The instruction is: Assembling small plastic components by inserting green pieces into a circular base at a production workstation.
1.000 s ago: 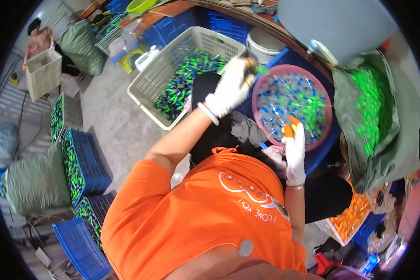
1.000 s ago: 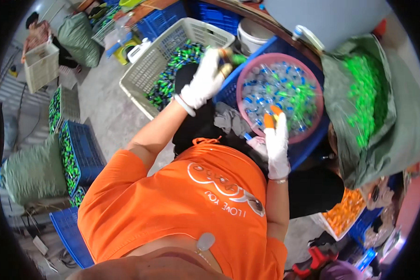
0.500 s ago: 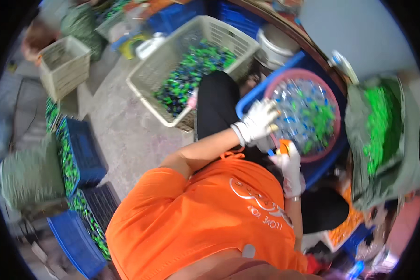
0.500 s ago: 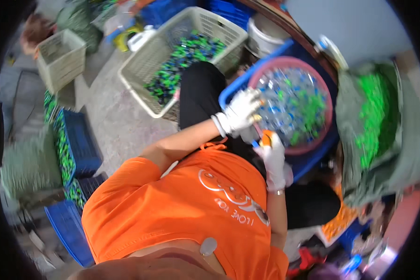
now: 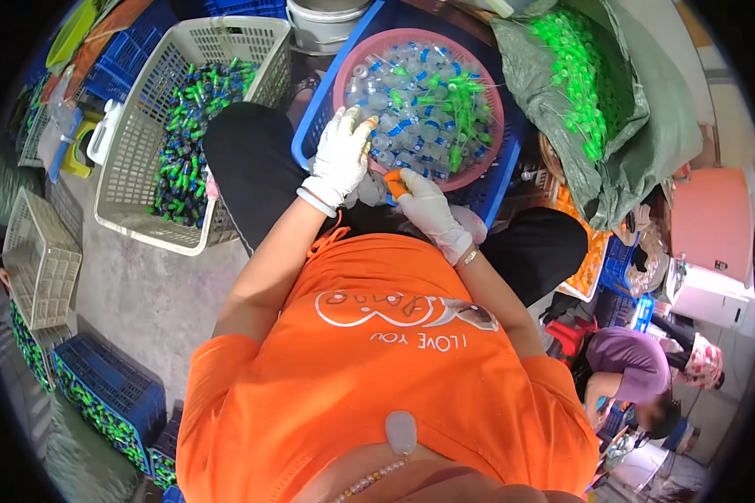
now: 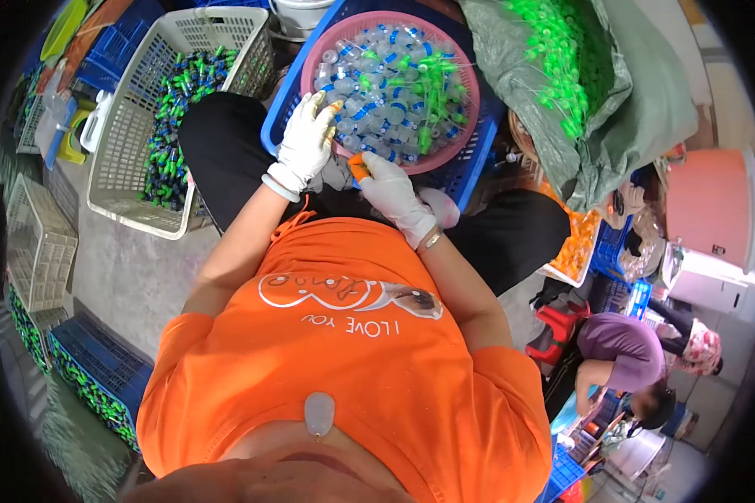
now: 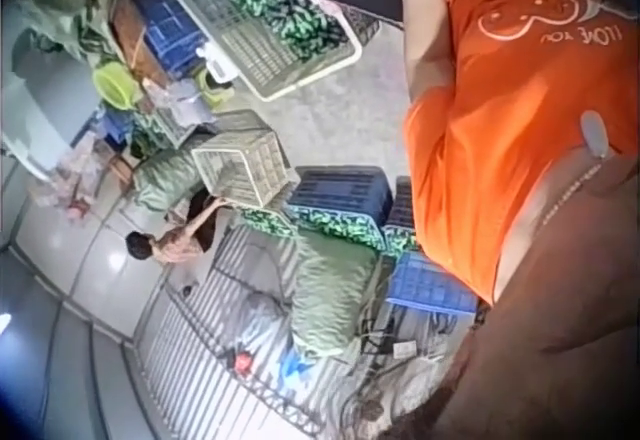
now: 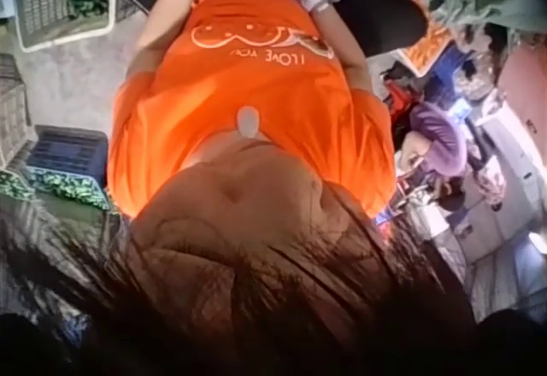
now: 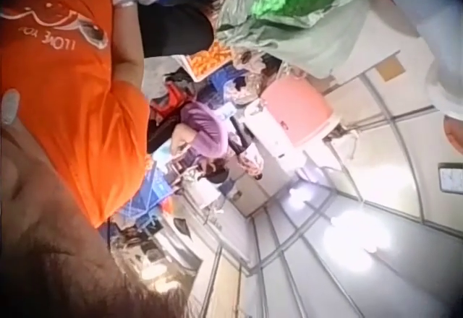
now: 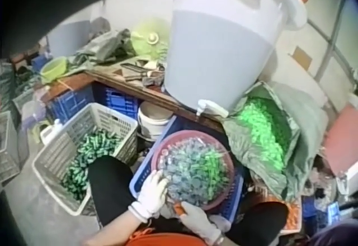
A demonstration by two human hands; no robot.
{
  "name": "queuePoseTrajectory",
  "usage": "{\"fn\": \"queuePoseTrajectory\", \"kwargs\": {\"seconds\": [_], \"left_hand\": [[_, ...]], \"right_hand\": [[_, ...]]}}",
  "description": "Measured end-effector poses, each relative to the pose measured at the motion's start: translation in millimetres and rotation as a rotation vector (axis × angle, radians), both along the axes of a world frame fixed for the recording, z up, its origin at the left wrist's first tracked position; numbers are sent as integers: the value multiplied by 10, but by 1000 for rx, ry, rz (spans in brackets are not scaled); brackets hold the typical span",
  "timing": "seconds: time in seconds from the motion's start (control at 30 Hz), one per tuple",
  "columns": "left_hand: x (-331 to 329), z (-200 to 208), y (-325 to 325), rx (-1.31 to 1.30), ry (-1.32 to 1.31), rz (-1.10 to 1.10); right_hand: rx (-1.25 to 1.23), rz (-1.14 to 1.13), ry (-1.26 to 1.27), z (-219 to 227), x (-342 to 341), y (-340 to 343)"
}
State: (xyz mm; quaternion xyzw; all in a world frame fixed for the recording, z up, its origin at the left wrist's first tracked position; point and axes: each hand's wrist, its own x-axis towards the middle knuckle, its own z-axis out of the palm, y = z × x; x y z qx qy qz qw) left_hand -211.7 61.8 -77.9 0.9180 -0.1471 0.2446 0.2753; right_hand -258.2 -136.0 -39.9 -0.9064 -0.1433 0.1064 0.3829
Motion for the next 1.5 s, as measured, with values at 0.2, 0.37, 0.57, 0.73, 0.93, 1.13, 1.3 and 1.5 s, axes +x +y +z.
{"fn": "queuePoseTrajectory", "kwargs": {"seconds": [0.2, 0.37, 0.57, 0.73, 0.93, 1.13, 1.3, 1.5], "left_hand": [[4, -4, -15, -63, -1, 14], [14, 48, -32, -70, -61, 34], [-46, 177, -19, -80, 18, 36], [-78, 217, -33, -32, 8, 40], [78, 226, -82, 22, -17, 25], [517, 291, -154, 64, -46, -40], [800, 546, -84, 161, 171, -85], [810, 278, -271, -281, -72, -164]], "right_hand": [[10, -5, 71, 95, -1, 32], [14, -32, 101, 106, 11, 2], [169, -37, 128, -15, 40, -73], [92, 2, 14, 50, 171, -22], [-56, -31, -101, 288, 495, 51], [98, -51, -275, 127, 986, 30], [345, 63, -170, 423, 1245, 96], [-271, -187, -558, 546, 1595, -708]]}}
